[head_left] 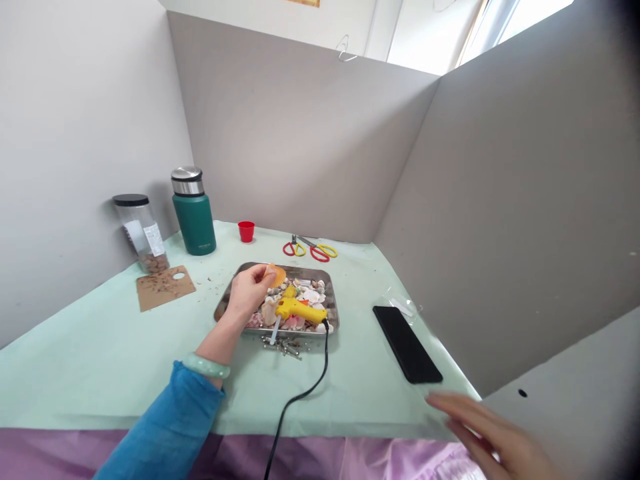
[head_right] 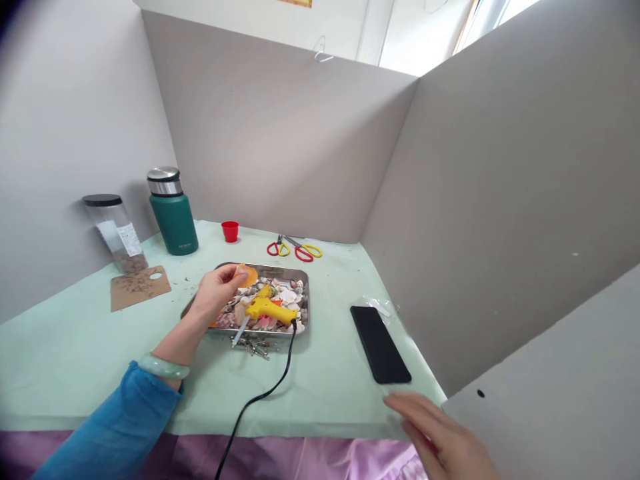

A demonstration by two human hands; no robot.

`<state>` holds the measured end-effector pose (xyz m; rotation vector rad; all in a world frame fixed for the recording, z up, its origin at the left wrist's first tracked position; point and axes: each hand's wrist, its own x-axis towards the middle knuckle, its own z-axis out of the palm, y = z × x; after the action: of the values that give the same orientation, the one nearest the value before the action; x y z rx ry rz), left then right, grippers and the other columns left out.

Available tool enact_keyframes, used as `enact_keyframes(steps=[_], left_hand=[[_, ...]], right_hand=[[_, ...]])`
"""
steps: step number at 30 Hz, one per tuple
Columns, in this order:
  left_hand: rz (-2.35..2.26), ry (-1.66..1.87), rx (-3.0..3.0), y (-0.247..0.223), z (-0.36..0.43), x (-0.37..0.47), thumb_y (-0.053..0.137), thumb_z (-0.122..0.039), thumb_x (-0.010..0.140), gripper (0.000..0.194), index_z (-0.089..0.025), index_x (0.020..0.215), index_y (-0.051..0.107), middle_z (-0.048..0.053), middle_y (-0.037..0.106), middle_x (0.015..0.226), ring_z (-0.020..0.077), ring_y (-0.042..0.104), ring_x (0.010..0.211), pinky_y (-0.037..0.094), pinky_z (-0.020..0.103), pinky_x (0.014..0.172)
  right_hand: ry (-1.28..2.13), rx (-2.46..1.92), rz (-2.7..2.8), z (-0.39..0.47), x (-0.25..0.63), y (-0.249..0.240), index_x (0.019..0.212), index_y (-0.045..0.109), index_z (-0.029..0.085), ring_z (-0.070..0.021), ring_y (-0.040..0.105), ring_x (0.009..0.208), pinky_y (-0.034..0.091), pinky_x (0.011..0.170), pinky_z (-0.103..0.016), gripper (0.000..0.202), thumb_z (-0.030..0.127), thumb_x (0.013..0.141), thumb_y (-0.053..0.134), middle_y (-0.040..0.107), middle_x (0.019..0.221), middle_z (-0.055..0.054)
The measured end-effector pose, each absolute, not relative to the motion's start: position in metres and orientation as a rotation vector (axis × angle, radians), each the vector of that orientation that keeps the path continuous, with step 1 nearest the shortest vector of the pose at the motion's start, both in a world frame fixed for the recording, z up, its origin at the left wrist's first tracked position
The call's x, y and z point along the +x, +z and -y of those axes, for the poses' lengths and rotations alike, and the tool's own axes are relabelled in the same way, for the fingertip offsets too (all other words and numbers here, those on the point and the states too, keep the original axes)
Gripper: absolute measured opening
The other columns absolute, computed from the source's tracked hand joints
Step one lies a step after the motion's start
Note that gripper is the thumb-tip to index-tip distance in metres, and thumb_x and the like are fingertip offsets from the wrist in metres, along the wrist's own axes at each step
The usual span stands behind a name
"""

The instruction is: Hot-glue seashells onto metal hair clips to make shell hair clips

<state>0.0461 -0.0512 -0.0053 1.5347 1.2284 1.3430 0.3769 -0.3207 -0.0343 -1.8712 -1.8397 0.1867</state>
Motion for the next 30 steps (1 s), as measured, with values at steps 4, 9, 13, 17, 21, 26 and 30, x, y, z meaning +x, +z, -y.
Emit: enact_keyframes(steps=[4, 9, 13, 17, 21, 26, 30], left_hand=[[-1.277, 1.336, 1.573, -0.005, 0.051, 0.044, 0.059, -0.037, 0.066, 0.02, -0.017, 0.064, 0.06, -0.004, 0.051, 0.049, 0.0113, 0.045, 0.05, 0.031, 0.021, 0.046], [-1.334, 1.307, 1.627, -0.008, 0.047, 0.042, 0.052, -0.039, 0.073, 0.02, -0.02, 0.068, 0.057, -0.004, 0.051, 0.046, 0.0129, 0.048, 0.043, 0.032, 0.022, 0.044], [-1.41, 1.297, 1.681, -0.012, 0.04, 0.034, 0.049, -0.036, 0.076, 0.016, -0.022, 0.074, 0.056, -0.003, 0.056, 0.053, 0.015, 0.054, 0.045, 0.036, 0.023, 0.047], [-1.484, 1.315, 1.787, -0.013, 0.035, 0.027, 0.055, -0.025, 0.071, 0.015, -0.024, 0.082, 0.064, 0.002, 0.066, 0.069, 0.019, 0.059, 0.065, 0.038, 0.024, 0.06], [-1.455, 1.269, 1.877, -0.016, 0.035, 0.034, 0.059, -0.017, 0.064, 0.022, -0.025, 0.081, 0.07, 0.006, 0.071, 0.082, 0.0238, 0.061, 0.081, 0.04, 0.026, 0.068], [-1.249, 1.092, 1.963, -0.016, 0.039, 0.048, 0.065, -0.018, 0.06, 0.019, -0.024, 0.076, 0.074, 0.005, 0.072, 0.069, 0.0205, 0.062, 0.061, 0.044, 0.026, 0.058], [-1.189, 1.053, 1.98, -0.012, 0.037, 0.04, 0.063, -0.028, 0.065, 0.025, -0.025, 0.087, 0.074, 0.003, 0.072, 0.07, 0.0183, 0.062, 0.057, 0.045, 0.025, 0.054]], right_hand=[[0.038, -1.636, 2.031, 0.257, 0.314, 0.011, 0.11, 0.063, 0.031, -0.0223, 0.061, 0.101, 0.052, 0.081, -0.035, 0.027, 0.028, 0.087, 0.05, 0.063, 0.115, -0.007], [-0.041, -1.589, 2.182, 0.151, 0.231, 0.022, 0.101, 0.066, 0.023, -0.0266, 0.059, 0.091, 0.045, 0.077, -0.039, 0.024, 0.018, 0.077, 0.062, 0.068, 0.094, -0.01], [0.131, -1.675, 2.166, 0.102, 0.208, 0.005, 0.09, 0.068, 0.019, -0.0277, 0.061, 0.071, 0.044, 0.064, -0.037, 0.032, 0.017, 0.058, 0.076, 0.067, 0.069, -0.009], [0.296, -1.56, 2.113, 0.093, 0.225, 0.003, 0.099, 0.065, 0.022, -0.0186, 0.059, 0.066, 0.045, 0.06, -0.029, 0.025, 0.025, 0.075, 0.061, 0.067, 0.076, -0.004], [0.876, -1.231, 1.642, 0.093, 0.245, 0.004, 0.103, 0.06, 0.018, -0.0105, 0.05, 0.052, 0.046, 0.052, -0.025, 0.029, 0.037, 0.082, 0.054, 0.057, 0.066, 0.002], [1.157, -1.003, 1.213, 0.09, 0.246, -0.008, 0.091, 0.06, 0.014, -0.0072, 0.036, 0.045, 0.042, 0.045, -0.022, 0.034, 0.039, 0.07, 0.068, 0.038, 0.049, 0.009], [1.178, -0.976, 1.15, 0.09, 0.241, -0.01, 0.1, 0.06, 0.015, -0.0073, 0.04, 0.045, 0.042, 0.045, -0.022, 0.04, 0.041, 0.071, 0.065, 0.048, 0.055, 0.007]])
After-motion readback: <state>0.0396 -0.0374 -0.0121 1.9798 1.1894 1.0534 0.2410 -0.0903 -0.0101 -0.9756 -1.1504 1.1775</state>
